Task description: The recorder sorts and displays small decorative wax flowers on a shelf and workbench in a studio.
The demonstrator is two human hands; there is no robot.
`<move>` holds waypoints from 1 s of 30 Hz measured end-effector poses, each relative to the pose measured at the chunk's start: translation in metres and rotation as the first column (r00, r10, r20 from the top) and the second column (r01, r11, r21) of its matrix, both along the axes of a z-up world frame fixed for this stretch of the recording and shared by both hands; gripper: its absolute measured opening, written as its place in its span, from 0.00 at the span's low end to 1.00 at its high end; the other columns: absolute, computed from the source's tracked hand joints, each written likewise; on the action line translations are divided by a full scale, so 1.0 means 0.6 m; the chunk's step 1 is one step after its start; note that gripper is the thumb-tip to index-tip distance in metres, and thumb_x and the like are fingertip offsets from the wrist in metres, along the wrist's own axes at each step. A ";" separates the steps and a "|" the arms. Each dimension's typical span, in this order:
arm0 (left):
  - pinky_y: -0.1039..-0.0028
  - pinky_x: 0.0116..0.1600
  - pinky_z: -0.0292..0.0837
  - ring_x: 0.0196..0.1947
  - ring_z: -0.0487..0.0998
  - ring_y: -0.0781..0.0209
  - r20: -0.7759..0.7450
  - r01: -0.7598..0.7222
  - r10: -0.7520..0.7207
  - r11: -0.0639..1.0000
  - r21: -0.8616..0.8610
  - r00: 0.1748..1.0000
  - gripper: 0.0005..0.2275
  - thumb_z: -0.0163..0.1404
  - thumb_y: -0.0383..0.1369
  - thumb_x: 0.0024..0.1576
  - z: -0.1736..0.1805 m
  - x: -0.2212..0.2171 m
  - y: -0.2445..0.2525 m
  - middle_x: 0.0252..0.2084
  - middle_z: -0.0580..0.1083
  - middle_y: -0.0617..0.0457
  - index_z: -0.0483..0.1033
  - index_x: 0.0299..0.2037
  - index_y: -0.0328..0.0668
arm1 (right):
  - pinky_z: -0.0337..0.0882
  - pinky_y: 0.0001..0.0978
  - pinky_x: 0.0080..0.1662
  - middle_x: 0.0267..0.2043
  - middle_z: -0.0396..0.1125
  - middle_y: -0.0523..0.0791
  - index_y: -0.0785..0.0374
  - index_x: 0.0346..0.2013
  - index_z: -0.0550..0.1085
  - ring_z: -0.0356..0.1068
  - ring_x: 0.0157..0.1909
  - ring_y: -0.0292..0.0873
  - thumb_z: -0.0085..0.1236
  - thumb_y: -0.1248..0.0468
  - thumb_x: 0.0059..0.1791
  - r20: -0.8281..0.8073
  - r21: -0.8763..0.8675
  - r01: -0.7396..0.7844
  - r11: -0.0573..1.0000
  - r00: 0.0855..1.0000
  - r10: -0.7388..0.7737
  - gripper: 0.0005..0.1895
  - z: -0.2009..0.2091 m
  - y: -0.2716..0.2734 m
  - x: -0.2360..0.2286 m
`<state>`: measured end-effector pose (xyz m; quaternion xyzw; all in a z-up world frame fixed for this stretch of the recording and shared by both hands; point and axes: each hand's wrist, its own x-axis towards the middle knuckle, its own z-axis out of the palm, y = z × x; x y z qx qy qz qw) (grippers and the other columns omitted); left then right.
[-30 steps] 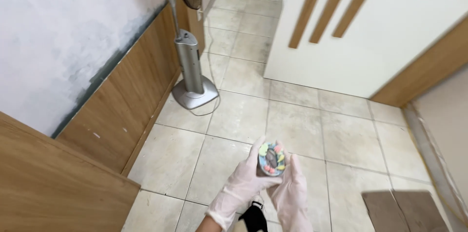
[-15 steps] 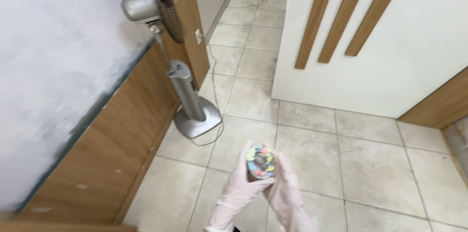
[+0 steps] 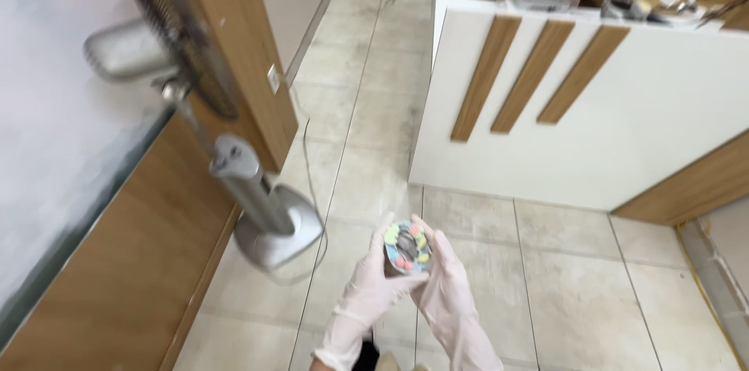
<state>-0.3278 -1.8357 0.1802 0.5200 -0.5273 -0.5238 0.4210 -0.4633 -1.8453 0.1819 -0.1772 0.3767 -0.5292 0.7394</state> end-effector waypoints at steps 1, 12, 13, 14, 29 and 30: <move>0.72 0.59 0.76 0.56 0.80 0.58 -0.060 0.018 -0.024 0.996 -0.087 0.998 0.47 0.67 0.33 0.46 -0.001 0.007 -0.042 0.59 0.76 0.49 0.48 0.74 0.52 | 0.68 0.47 0.60 0.62 0.67 0.47 0.58 0.69 0.63 0.69 0.60 0.46 0.41 0.45 0.52 0.036 -0.020 0.008 1.000 0.999 -0.007 0.34 0.009 -0.044 0.006; 0.72 0.59 0.75 0.57 0.79 0.60 -0.022 0.058 -0.059 0.998 -0.027 0.998 0.46 0.68 0.31 0.46 -0.018 0.079 -0.352 0.58 0.76 0.50 0.49 0.73 0.52 | 0.73 0.46 0.55 0.58 0.69 0.50 0.62 0.66 0.65 0.72 0.55 0.47 0.42 0.45 0.53 -0.011 0.002 0.039 0.999 0.999 -0.039 0.33 -0.001 -0.348 0.074; 0.73 0.60 0.75 0.57 0.79 0.61 -0.115 0.058 -0.061 0.998 -0.026 0.992 0.47 0.67 0.29 0.46 -0.029 0.083 -0.373 0.60 0.74 0.51 0.48 0.74 0.52 | 0.74 0.45 0.54 0.57 0.69 0.51 0.63 0.65 0.65 0.72 0.54 0.47 0.41 0.45 0.53 0.001 -0.010 0.024 1.000 1.000 -0.024 0.32 -0.008 -0.371 0.077; 0.73 0.60 0.75 0.57 0.79 0.61 -0.120 0.051 -0.053 0.999 -0.019 0.991 0.47 0.67 0.29 0.46 -0.037 0.086 -0.394 0.60 0.74 0.51 0.48 0.74 0.52 | 0.74 0.45 0.54 0.57 0.69 0.51 0.63 0.65 0.65 0.72 0.54 0.47 0.41 0.45 0.53 -0.004 -0.003 0.017 1.000 1.000 -0.017 0.32 -0.016 -0.395 0.079; 0.75 0.57 0.78 0.54 0.79 0.65 -0.239 -0.098 0.081 0.993 -0.061 0.968 0.47 0.64 0.20 0.44 -0.030 0.084 -0.848 0.60 0.74 0.52 0.50 0.74 0.54 | 0.75 0.53 0.54 0.54 0.70 0.53 0.70 0.59 0.66 0.73 0.54 0.53 0.41 0.50 0.55 0.175 -0.128 -0.211 0.969 0.957 0.231 0.27 -0.009 -0.902 0.059; 0.75 0.56 0.77 0.54 0.78 0.65 -0.243 -0.108 0.100 0.994 -0.020 0.965 0.48 0.64 0.20 0.44 -0.019 0.087 -0.875 0.60 0.74 0.52 0.49 0.75 0.53 | 0.74 0.52 0.54 0.54 0.69 0.54 0.69 0.60 0.66 0.73 0.54 0.53 0.42 0.49 0.55 0.167 -0.125 -0.233 0.964 0.953 0.252 0.28 -0.001 -0.934 0.063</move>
